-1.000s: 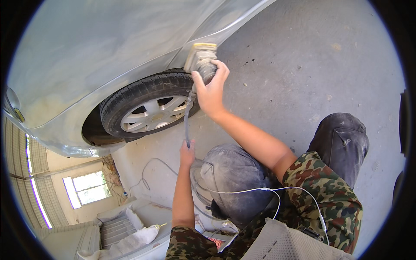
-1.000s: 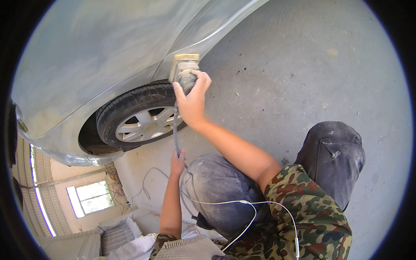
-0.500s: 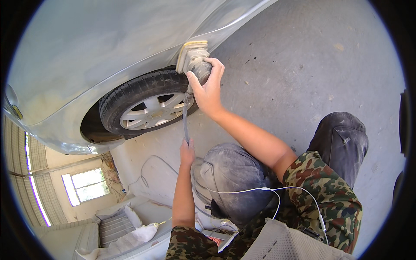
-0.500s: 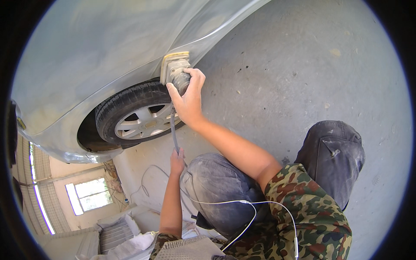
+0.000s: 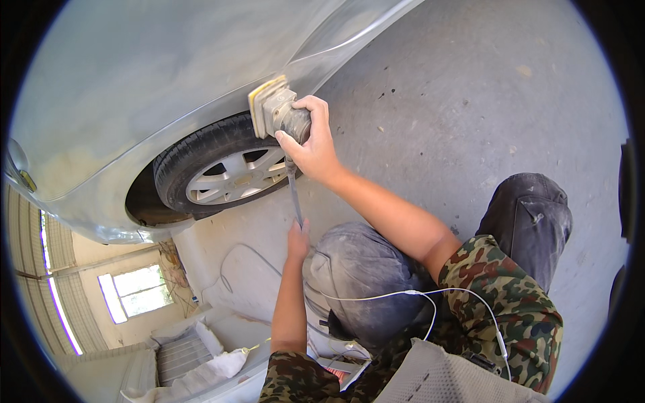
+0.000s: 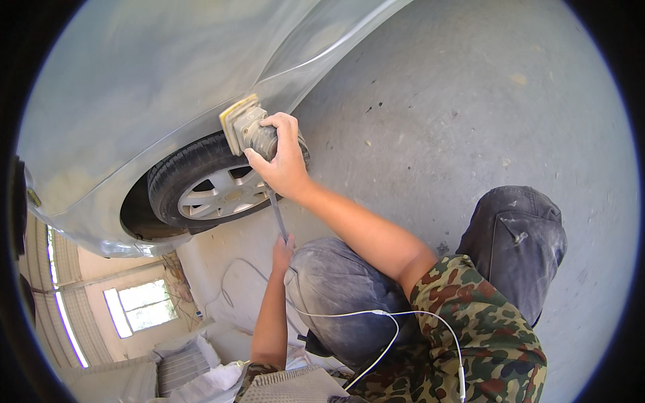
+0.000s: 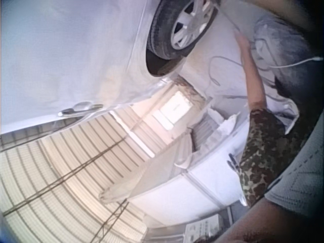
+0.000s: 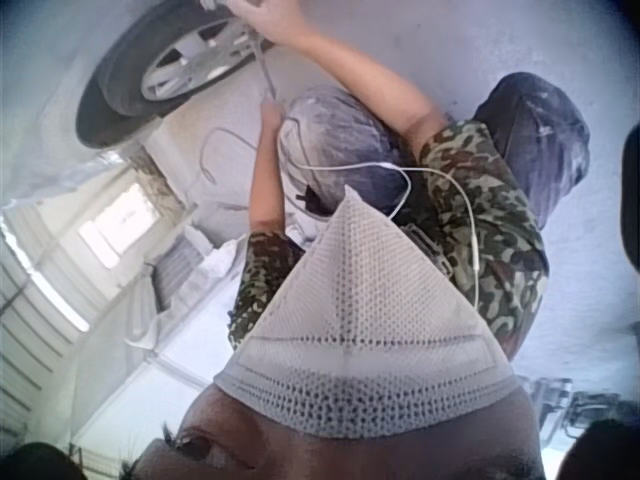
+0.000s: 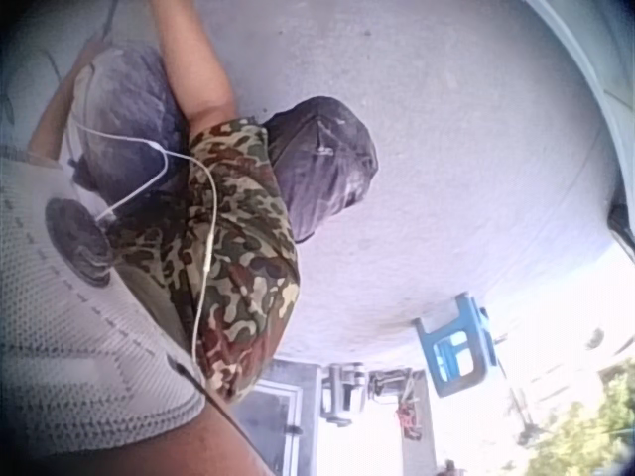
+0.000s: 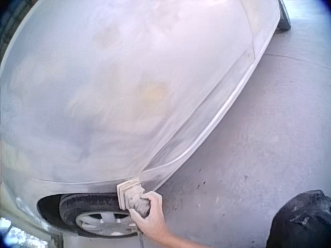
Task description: The person uses a pneumatic sander to smooth the surface of a white car door. They move the sander across the door panel, around the handle, and along the edges, while occasionally touching the surface with the left hand to check progress.
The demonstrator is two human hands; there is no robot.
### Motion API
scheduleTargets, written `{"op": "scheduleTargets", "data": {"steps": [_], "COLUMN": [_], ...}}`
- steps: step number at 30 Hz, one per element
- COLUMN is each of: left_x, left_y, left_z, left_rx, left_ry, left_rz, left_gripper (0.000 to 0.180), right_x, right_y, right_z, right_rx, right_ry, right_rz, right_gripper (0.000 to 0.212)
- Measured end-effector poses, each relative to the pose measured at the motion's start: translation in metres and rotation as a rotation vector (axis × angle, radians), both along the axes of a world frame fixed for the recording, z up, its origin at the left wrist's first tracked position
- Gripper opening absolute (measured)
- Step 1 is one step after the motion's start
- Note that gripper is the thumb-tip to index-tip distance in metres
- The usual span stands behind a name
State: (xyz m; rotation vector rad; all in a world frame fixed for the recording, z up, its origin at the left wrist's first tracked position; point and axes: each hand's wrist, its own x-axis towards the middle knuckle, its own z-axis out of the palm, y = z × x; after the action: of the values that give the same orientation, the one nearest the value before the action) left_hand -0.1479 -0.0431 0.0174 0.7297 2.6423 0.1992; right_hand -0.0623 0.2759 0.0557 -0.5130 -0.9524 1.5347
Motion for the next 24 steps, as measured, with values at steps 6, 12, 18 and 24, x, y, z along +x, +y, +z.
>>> {"op": "scheduleTargets", "data": {"steps": [6,12,18,24], "left_x": [-0.005,-0.013,-0.013,-0.027], "left_y": [0.003,-0.011,-0.014,0.003], "left_z": [-0.005,-0.031,-0.04,-0.037], "left_rx": [-0.049,-0.096,-0.091,-0.066], "left_ry": [0.014,-0.035,-0.051,-0.079], "left_rz": [0.018,0.017,0.016,0.041], "left_gripper": [0.038,0.037,0.035,0.038], "right_x": [-0.005,-0.018,-0.021,-0.022], "right_y": [0.0,-0.017,-0.021,-0.012], "right_z": [-0.008,-0.013,-0.013,-0.004], "right_rx": [-0.006,0.119,0.092,0.068], "right_ry": [-0.005,-0.035,-0.111,-0.185], "right_rz": [-0.085,0.032,0.06,-0.08], "right_gripper": [0.058,0.058,0.059,0.058]}}
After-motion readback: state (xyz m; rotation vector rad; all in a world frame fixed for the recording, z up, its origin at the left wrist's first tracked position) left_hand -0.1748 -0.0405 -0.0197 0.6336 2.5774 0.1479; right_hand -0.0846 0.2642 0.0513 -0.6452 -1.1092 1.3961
